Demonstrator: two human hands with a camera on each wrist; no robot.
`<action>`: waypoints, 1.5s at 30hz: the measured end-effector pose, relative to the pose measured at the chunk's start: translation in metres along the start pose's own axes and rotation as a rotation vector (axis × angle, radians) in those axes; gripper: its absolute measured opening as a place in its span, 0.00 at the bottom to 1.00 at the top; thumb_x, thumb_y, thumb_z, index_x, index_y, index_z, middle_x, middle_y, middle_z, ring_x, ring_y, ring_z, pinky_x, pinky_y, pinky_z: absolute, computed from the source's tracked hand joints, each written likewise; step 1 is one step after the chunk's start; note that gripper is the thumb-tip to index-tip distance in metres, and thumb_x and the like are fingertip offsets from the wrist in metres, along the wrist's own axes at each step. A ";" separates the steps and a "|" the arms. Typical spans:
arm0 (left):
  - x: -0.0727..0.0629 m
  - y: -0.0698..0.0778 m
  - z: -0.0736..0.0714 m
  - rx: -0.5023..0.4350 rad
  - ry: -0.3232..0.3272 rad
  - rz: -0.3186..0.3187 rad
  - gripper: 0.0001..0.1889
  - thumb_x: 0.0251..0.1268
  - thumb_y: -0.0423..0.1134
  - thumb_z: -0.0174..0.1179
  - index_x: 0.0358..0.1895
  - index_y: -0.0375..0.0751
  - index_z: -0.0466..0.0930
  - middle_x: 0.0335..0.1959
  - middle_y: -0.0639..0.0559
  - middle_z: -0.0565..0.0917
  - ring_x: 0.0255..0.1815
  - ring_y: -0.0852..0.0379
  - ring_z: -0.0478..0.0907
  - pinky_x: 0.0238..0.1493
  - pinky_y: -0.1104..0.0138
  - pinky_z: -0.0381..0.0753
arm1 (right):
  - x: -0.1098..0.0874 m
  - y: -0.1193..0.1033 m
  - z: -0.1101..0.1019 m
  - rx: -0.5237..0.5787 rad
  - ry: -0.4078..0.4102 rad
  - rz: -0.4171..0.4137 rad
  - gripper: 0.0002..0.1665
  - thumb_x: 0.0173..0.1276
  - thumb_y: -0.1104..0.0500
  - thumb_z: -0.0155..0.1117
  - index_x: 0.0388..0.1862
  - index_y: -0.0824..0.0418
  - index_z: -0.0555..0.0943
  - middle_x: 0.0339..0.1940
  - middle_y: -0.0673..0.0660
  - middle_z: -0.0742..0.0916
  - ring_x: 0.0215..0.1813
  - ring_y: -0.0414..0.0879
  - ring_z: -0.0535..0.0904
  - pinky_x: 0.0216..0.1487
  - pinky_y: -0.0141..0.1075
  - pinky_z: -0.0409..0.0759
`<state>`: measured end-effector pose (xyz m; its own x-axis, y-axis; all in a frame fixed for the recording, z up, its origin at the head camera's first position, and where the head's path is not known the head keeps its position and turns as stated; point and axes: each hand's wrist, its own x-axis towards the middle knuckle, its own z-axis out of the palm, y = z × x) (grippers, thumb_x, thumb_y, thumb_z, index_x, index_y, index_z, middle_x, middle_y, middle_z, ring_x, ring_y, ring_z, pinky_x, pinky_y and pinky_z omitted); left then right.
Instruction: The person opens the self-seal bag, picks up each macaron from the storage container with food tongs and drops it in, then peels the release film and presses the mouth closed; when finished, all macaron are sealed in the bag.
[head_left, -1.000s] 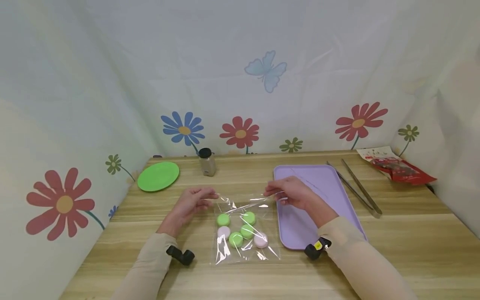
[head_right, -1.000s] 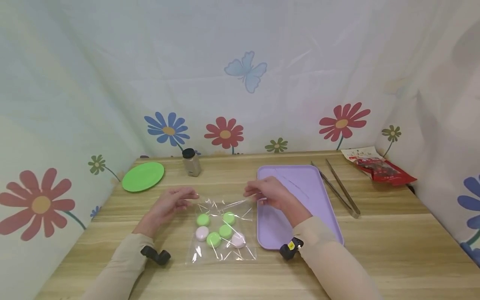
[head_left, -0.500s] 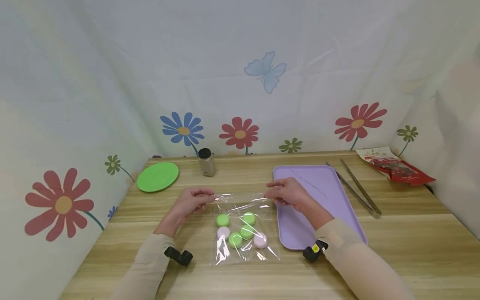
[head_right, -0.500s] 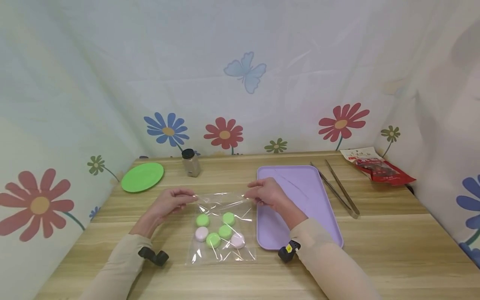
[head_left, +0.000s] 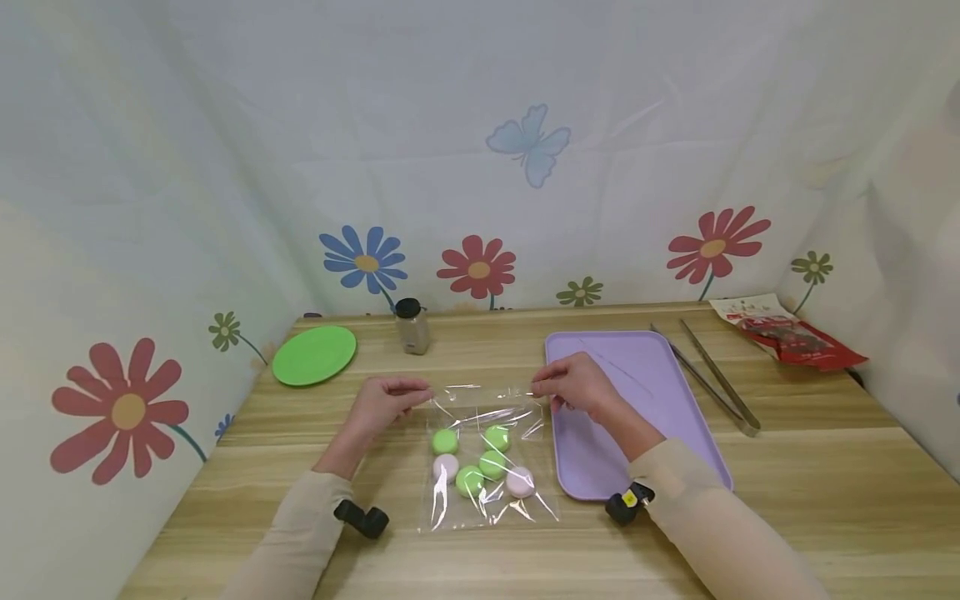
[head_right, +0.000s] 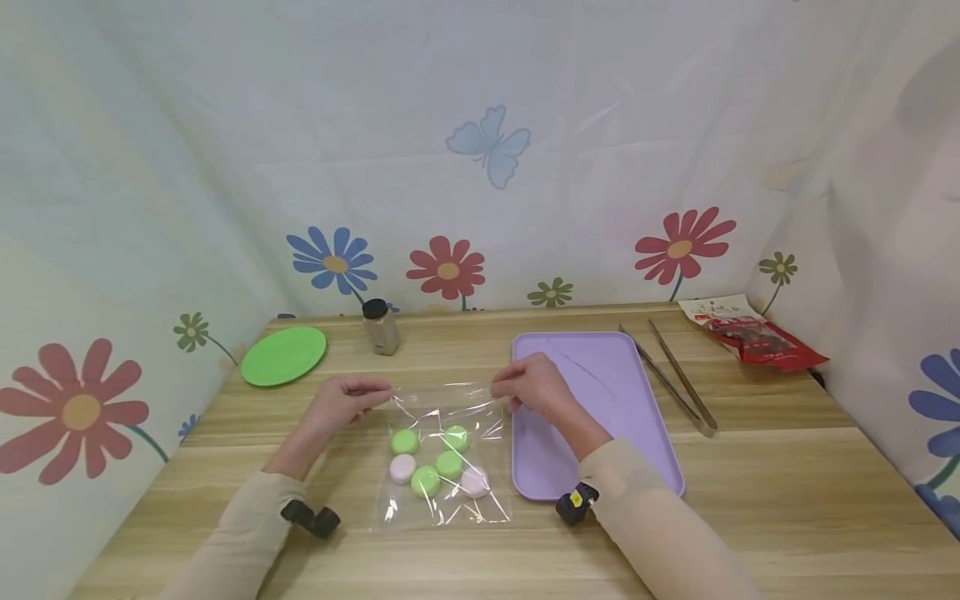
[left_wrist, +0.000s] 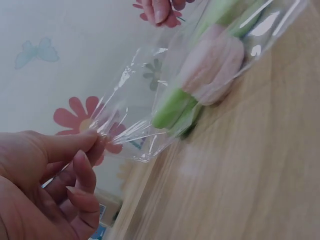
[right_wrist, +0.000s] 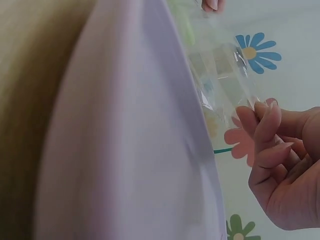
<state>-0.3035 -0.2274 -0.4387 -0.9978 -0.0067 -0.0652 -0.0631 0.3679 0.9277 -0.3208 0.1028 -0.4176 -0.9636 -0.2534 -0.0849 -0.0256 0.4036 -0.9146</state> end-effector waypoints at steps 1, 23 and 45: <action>0.000 0.000 0.002 0.007 0.024 0.001 0.15 0.61 0.40 0.72 0.48 0.37 0.88 0.37 0.51 0.89 0.30 0.57 0.76 0.28 0.68 0.76 | 0.000 0.000 0.000 -0.009 0.007 -0.001 0.08 0.63 0.63 0.73 0.41 0.65 0.88 0.33 0.64 0.90 0.18 0.41 0.78 0.18 0.29 0.63; -0.002 -0.003 0.011 -0.063 0.034 0.112 0.09 0.66 0.30 0.66 0.45 0.27 0.83 0.38 0.39 0.88 0.40 0.52 0.86 0.45 0.64 0.84 | -0.002 0.001 0.006 -0.197 0.080 -0.103 0.03 0.63 0.66 0.70 0.31 0.66 0.87 0.28 0.54 0.87 0.34 0.45 0.79 0.33 0.34 0.76; 0.004 -0.008 0.015 -0.045 0.000 0.102 0.08 0.64 0.32 0.66 0.43 0.31 0.87 0.39 0.44 0.88 0.37 0.56 0.84 0.43 0.64 0.86 | -0.001 -0.002 0.006 -0.170 0.010 -0.054 0.09 0.65 0.66 0.66 0.40 0.67 0.89 0.40 0.56 0.90 0.43 0.46 0.80 0.44 0.37 0.80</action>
<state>-0.3067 -0.2168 -0.4517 -0.9991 0.0285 0.0302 0.0378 0.3244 0.9452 -0.3181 0.0972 -0.4179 -0.9623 -0.2701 -0.0332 -0.1208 0.5332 -0.8373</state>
